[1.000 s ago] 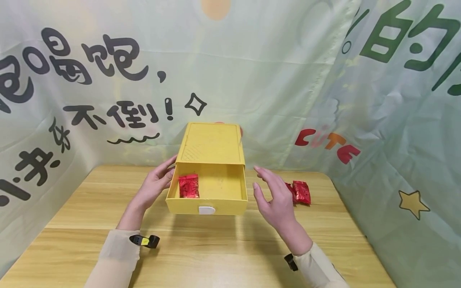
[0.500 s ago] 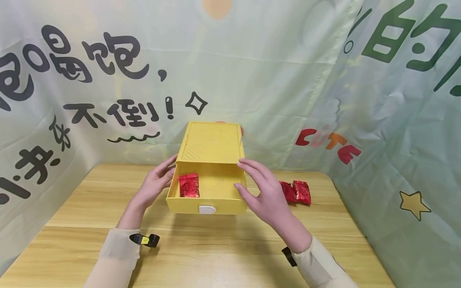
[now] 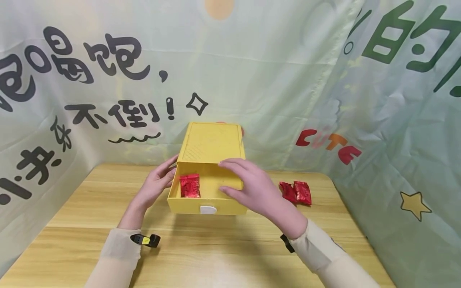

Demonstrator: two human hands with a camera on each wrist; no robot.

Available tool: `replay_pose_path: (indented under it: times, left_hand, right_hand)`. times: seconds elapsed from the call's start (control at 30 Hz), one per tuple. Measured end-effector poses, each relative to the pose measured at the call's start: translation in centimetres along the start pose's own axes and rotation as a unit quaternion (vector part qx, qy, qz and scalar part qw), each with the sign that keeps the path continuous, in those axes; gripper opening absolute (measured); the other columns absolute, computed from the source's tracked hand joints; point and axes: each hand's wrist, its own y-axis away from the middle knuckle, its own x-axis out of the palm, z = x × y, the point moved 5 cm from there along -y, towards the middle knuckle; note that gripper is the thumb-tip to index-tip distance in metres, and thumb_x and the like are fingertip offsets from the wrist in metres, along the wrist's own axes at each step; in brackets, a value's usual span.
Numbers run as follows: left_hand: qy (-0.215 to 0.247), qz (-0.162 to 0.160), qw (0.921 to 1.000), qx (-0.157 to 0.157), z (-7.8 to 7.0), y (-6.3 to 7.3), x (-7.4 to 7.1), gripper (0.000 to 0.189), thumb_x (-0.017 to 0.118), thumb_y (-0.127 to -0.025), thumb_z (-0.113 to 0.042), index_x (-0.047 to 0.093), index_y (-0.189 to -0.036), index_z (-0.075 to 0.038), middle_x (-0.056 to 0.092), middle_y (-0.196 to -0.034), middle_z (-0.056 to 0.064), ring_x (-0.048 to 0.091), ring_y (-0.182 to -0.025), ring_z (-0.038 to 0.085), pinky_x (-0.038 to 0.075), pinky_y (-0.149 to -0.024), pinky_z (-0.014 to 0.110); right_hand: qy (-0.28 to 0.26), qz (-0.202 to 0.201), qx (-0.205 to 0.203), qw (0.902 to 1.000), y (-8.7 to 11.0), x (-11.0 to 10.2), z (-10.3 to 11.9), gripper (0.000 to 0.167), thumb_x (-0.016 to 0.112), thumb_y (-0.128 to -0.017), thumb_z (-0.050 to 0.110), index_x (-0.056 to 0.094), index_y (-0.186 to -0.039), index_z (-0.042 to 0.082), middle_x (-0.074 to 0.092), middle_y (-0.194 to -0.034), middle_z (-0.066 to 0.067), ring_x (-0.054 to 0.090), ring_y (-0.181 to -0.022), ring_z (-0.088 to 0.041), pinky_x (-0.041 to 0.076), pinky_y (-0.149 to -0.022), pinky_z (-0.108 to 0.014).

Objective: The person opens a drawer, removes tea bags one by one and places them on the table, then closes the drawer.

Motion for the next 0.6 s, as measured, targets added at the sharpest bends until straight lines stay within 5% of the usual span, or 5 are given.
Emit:
replay_pose_path:
  times: [0.3, 0.6]
  left_hand:
    - [-0.001, -0.001, 1.0000, -0.001, 0.1, 0.0, -0.1, 0.056, 0.057, -0.109, -0.017, 0.040, -0.162, -0.015, 0.044, -0.160, 0.018, 0.046, -0.144, 0.036, 0.053, -0.102, 0.057]
    - [0.001, -0.001, 1.0000, -0.002, 0.1, 0.0, -0.2, 0.056, 0.057, -0.109, -0.017, 0.040, -0.162, -0.016, 0.044, -0.160, 0.019, 0.047, -0.143, 0.036, 0.050, -0.103, 0.063]
  right_hand:
    - [0.018, 0.164, 0.006, 0.9862, -2.5, 1.0, 0.8, 0.058, 0.090, -0.084, 0.029, 0.068, -0.135, 0.010, 0.067, -0.134, -0.002, 0.062, -0.126, -0.023, 0.054, -0.104, -0.044]
    - [0.043, 0.266, -0.031, 0.9624, -4.8, 2.7, 1.5, 0.059, 0.091, -0.083, 0.022, 0.068, -0.136, 0.011, 0.067, -0.134, -0.003, 0.063, -0.125, -0.022, 0.054, -0.105, -0.041]
